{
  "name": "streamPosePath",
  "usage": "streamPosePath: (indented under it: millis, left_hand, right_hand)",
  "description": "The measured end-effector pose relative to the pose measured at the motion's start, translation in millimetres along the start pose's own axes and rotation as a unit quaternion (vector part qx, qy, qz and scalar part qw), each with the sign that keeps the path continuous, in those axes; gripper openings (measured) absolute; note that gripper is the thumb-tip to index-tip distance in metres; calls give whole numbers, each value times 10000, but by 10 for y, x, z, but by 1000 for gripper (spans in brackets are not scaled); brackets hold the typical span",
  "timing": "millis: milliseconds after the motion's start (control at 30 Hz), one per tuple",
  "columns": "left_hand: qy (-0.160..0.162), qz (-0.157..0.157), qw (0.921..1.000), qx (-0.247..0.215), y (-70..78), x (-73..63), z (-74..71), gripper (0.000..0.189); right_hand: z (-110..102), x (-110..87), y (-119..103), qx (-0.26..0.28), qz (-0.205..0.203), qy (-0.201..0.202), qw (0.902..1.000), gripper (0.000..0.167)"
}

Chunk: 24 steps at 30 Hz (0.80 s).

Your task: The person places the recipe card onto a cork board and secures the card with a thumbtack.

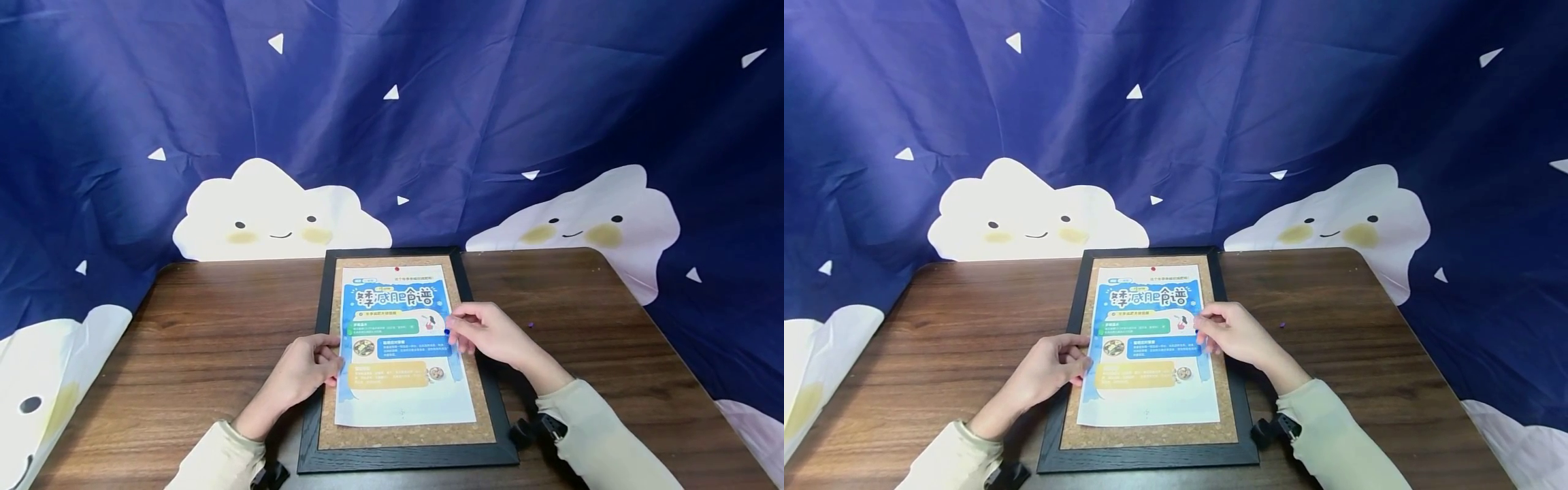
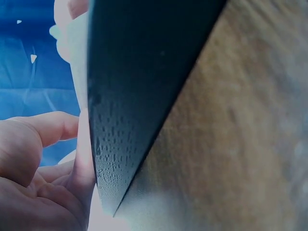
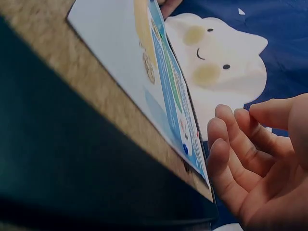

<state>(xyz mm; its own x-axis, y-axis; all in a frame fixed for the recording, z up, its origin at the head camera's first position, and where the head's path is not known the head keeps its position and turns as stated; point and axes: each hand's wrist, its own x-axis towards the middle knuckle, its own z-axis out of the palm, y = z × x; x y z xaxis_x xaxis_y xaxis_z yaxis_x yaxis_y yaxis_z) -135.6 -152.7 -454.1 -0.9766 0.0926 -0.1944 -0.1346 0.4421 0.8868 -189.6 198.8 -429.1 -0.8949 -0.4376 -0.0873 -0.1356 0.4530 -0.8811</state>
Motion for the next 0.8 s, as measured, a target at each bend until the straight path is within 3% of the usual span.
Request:
streamPosePath:
  millis: [800]
  left_hand:
    - [-30, 91, 9999, 85, 1, -14, -15, 38]
  right_hand:
    - [-359, -290, 292, -161, 417, 709, 9965, 23]
